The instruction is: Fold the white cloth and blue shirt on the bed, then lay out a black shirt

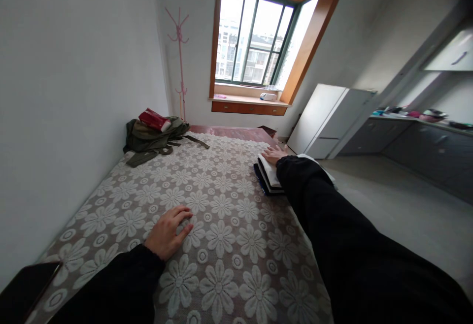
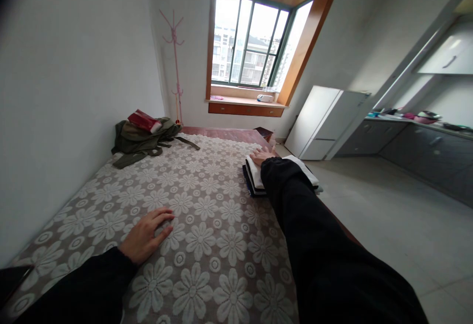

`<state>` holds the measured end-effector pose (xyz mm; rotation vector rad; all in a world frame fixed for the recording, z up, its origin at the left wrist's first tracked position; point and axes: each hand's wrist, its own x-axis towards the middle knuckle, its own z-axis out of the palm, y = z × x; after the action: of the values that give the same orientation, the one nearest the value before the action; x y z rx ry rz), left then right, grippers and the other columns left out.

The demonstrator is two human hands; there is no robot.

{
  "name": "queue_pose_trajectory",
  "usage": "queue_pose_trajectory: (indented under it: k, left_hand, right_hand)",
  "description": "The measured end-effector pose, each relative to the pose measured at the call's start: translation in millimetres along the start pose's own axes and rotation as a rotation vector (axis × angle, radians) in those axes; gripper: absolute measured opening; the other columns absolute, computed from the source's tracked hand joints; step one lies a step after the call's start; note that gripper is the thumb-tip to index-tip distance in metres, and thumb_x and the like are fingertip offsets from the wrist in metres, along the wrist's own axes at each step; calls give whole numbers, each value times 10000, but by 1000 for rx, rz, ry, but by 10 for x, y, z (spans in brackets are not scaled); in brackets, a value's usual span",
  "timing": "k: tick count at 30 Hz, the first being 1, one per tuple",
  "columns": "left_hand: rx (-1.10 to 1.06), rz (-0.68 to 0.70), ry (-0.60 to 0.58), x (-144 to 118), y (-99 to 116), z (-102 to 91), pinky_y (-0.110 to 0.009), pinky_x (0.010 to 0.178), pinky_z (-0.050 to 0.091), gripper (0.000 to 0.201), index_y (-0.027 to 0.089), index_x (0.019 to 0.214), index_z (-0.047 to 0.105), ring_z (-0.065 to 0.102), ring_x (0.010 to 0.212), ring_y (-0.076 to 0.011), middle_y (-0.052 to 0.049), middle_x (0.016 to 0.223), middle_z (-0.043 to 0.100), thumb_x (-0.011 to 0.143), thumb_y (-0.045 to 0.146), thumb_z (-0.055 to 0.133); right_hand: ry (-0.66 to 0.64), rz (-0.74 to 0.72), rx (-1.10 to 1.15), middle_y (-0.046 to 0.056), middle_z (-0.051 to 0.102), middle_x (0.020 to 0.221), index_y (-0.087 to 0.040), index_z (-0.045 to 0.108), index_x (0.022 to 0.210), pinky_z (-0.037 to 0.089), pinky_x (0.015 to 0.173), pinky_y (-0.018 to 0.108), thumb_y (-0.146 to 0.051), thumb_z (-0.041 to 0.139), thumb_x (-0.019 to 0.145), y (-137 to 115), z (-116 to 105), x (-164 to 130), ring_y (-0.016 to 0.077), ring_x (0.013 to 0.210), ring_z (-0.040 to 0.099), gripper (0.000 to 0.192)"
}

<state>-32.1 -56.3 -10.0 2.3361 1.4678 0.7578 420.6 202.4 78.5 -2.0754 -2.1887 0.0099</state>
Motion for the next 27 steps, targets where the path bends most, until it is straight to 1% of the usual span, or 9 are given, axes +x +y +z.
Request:
queue_pose_trajectory:
  k: [3, 5, 8, 11, 17, 20, 23, 25, 27]
  left_hand:
    - [-2, -3, 2, -8, -16, 11, -501, 1077, 464, 273, 239, 1105, 697, 573, 1247, -274, -74, 1283, 660, 924, 381, 551]
    - [1, -12, 5, -13, -17, 11, -502, 1083, 458, 269, 238, 1107, 695, 566, 1255, -273, -75, 1289, 656, 924, 376, 553]
    - [4, -11, -11, -19, 1, -1, -485, 1090, 452, 255, 238, 1107, 693, 558, 1265, -268, -74, 1295, 651, 903, 344, 582]
    - [4, -10, -27, -22, 27, -25, -464, 1088, 454, 267, 231, 1115, 690, 563, 1256, -266, -80, 1292, 650, 877, 324, 611]
    - [-4, 10, -19, -35, 47, -55, -456, 1073, 458, 273, 229, 1114, 688, 569, 1242, -266, -88, 1289, 647, 876, 330, 600]
    - [-17, 15, -13, -42, 17, -32, -459, 1073, 454, 286, 224, 1124, 682, 562, 1251, -269, -94, 1294, 645, 878, 335, 588]
    - [-36, 33, 5, -48, -18, 3, -458, 1082, 446, 302, 233, 1136, 677, 555, 1258, -271, -88, 1284, 652, 865, 340, 599]
    - [-41, 37, 7, -52, -31, 15, -457, 1089, 439, 309, 232, 1137, 679, 551, 1262, -273, -88, 1285, 653, 856, 339, 607]
    - [-37, 31, 2, -56, -34, 13, -458, 1092, 436, 312, 220, 1136, 680, 550, 1263, -274, -94, 1288, 651, 857, 336, 603]
  right_hand:
    - [17, -48, -11, 120, 362, 1579, -204, 463, 1463, -35, 1128, 678, -362, 262, 1045, -121, -56, 102, 293, 1458, 227, 490]
    - [-5, -58, 1, 122, 423, 1543, -224, 491, 1445, 34, 1146, 650, -392, 262, 1042, -214, 47, 99, 290, 1428, 300, 493]
    - [-45, -45, 51, 136, 578, 1403, -242, 680, 1219, 140, 1143, 627, -448, 401, 990, -329, 280, -3, 335, 1337, 442, 416]
    - [-10, -37, 154, 163, 637, 1309, -205, 729, 1041, 125, 1133, 642, -434, 450, 961, -393, 384, -110, 357, 1297, 480, 370]
    - [263, -10, 535, 77, 588, 1392, -234, 695, 1065, 130, 1192, 494, -362, 501, 914, -503, 54, -362, 272, 1365, 405, 277]
    - [424, 37, 785, 81, 621, 1333, -222, 683, 1072, 321, 1131, 442, -447, 502, 905, -563, -53, -744, 269, 1310, 473, 334]
    - [501, 122, 1053, 90, 696, 1124, -216, 662, 1033, 506, 956, 436, -479, 427, 928, -548, 110, -1336, 263, 1100, 633, 369]
    - [472, 271, 1534, 69, 711, 984, -230, 655, 920, 553, 881, 395, -380, 539, 879, -460, 311, -1727, 238, 971, 675, 194]
    - [312, 497, 1917, 47, 691, 878, -228, 622, 851, 572, 841, 358, -255, 585, 858, -333, 484, -2020, 206, 878, 680, 47]
